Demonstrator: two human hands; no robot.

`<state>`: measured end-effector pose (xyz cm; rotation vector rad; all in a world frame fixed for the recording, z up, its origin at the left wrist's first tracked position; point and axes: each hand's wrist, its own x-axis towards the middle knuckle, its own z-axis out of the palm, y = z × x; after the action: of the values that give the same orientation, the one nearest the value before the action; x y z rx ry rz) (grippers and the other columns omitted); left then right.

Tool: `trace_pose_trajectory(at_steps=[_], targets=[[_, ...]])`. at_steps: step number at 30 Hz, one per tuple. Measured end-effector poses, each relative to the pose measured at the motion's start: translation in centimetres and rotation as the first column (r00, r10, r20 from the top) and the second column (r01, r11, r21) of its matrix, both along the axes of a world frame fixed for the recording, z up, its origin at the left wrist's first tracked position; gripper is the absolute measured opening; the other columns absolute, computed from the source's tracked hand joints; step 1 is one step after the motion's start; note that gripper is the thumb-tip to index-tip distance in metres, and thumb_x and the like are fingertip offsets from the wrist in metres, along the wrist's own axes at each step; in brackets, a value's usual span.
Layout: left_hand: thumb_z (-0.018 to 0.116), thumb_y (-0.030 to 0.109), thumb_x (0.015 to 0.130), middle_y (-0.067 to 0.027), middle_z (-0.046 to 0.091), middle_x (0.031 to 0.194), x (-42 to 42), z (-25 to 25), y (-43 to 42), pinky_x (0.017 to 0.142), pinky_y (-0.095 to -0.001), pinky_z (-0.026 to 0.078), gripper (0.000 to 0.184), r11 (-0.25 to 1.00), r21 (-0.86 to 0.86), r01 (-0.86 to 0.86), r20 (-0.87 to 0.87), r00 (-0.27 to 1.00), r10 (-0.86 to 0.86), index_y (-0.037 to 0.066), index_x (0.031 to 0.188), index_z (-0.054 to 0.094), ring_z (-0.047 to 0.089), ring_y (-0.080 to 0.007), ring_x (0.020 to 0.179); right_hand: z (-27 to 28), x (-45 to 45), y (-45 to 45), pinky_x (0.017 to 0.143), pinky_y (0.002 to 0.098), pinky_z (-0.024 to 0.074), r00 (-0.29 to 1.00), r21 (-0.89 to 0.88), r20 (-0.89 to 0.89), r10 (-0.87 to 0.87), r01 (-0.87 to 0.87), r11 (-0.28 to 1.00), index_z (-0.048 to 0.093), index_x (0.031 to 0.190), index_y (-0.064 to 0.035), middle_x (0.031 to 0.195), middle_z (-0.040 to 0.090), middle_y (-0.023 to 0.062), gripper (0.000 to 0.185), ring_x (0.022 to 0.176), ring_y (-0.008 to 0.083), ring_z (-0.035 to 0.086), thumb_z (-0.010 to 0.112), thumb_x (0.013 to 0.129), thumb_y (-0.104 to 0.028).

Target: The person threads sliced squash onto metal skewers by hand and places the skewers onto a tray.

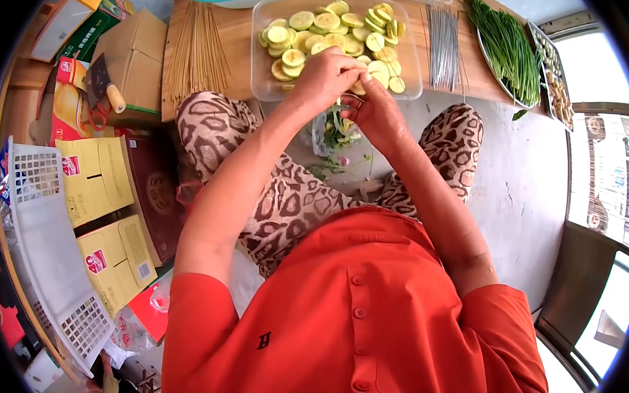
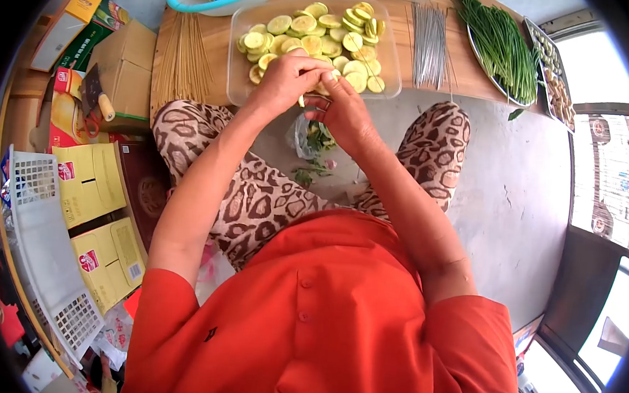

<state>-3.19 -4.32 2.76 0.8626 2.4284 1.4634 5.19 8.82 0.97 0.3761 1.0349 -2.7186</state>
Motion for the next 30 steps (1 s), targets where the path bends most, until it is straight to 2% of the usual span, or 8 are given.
trace_pose_trajectory(at_steps=[6,10,12,16,18,22,27,30], targets=[[0.052,0.036,0.094,-0.0021,0.059,0.081,-1.3,-2.1,0.1,0.050,-0.0223,0.043,0.041,0.999,0.053,0.003,0.074,0.997,-0.007,0.002,0.115,0.060,0.051,-0.0080,0.056,-3.2,4.5,2.1,0.062,0.0278,0.0464,0.976,0.045,0.200,0.083,-0.094,0.995,0.052,0.106,-0.0064,0.090,0.060,0.0051,0.018,0.078,0.0184,0.061,0.053,0.093,-0.019],[0.054,0.036,0.092,0.0000,0.061,0.081,-1.8,-0.2,-0.4,0.047,-0.0197,0.041,0.039,0.991,0.119,-0.066,0.201,0.979,0.041,0.005,0.113,0.062,0.052,-0.0059,0.057,-10.2,7.2,3.6,0.060,0.0286,0.0477,0.889,-0.011,0.427,0.166,-0.179,0.984,0.052,0.106,-0.0061,0.091,0.061,0.0067,0.020,0.074,0.0196,0.061,0.054,0.092,-0.020],[0.059,0.032,0.089,-0.0058,0.065,0.076,-2.3,-0.3,-0.3,0.053,-0.0259,0.047,0.031,0.980,0.182,-0.083,0.170,0.984,0.052,0.004,0.103,0.065,0.058,-0.0106,0.055,-13.4,6.8,3.5,0.058,0.0302,0.0490,0.752,-0.045,0.640,0.158,-0.169,0.985,0.052,0.108,-0.0052,0.092,0.061,0.0092,0.022,0.073,0.0218,0.062,0.054,0.091,-0.020],[0.059,0.031,0.089,-0.0053,0.063,0.074,-2.6,-0.6,-0.3,0.053,-0.0257,0.046,0.030,0.978,0.183,-0.097,0.173,0.983,0.065,0.005,0.102,0.065,0.059,-0.0108,0.055,-14.4,2.9,1.7,0.064,0.0332,0.0513,0.782,-0.002,0.594,0.188,-0.233,0.973,0.050,0.111,-0.0047,0.097,0.061,0.0124,0.024,0.081,0.0239,0.064,0.051,0.093,-0.019],[0.059,0.030,0.089,-0.0038,0.062,0.072,-2.7,-0.5,-0.4,0.053,-0.0252,0.046,0.029,0.972,0.201,-0.125,0.209,0.974,0.082,0.006,0.102,0.066,0.059,-0.0105,0.055,-14.7,2.0,0.8,0.066,0.0349,0.0517,0.707,0.162,0.705,0.055,-0.237,0.958,0.048,0.114,-0.0034,0.100,0.060,0.0144,0.026,0.087,0.0261,0.064,0.050,0.094,-0.019],[0.060,0.031,0.088,-0.0032,0.061,0.072,-2.9,-0.2,-1.0,0.053,-0.0249,0.046,0.029,0.964,0.223,-0.145,0.174,0.979,0.107,0.006,0.102,0.066,0.060,-0.0102,0.055,-13.7,2.9,1.1,0.066,0.0333,0.0512,0.736,0.331,0.677,-0.001,-0.303,0.894,0.047,0.118,-0.0020,0.100,0.061,0.0134,0.029,0.087,0.0266,0.065,0.047,0.094,-0.019],[0.055,0.026,0.092,-0.0036,0.064,0.089,-3.0,1.7,-1.4,0.053,-0.0184,0.041,0.028,0.962,0.195,-0.194,0.218,0.964,0.150,0.006,0.109,0.064,0.053,-0.0041,0.062,-7.3,3.5,5.0,0.059,0.0263,0.0480,0.913,0.512,0.367,0.180,-0.360,0.780,0.055,0.111,-0.0017,0.089,0.065,0.0098,0.025,0.073,0.0173,0.065,0.048,0.094,-0.020],[0.054,0.022,0.092,-0.0028,0.063,0.090,-3.7,2.2,-1.9,0.054,-0.0174,0.040,0.025,0.916,0.305,-0.261,0.285,0.943,0.174,0.005,0.108,0.064,0.052,-0.0036,0.063,-3.3,2.5,7.1,0.059,0.0233,0.0443,0.991,0.752,0.090,0.096,-0.131,0.646,0.057,0.106,-0.0018,0.083,0.065,0.0053,0.021,0.067,0.0112,0.061,0.048,0.094,-0.016]])
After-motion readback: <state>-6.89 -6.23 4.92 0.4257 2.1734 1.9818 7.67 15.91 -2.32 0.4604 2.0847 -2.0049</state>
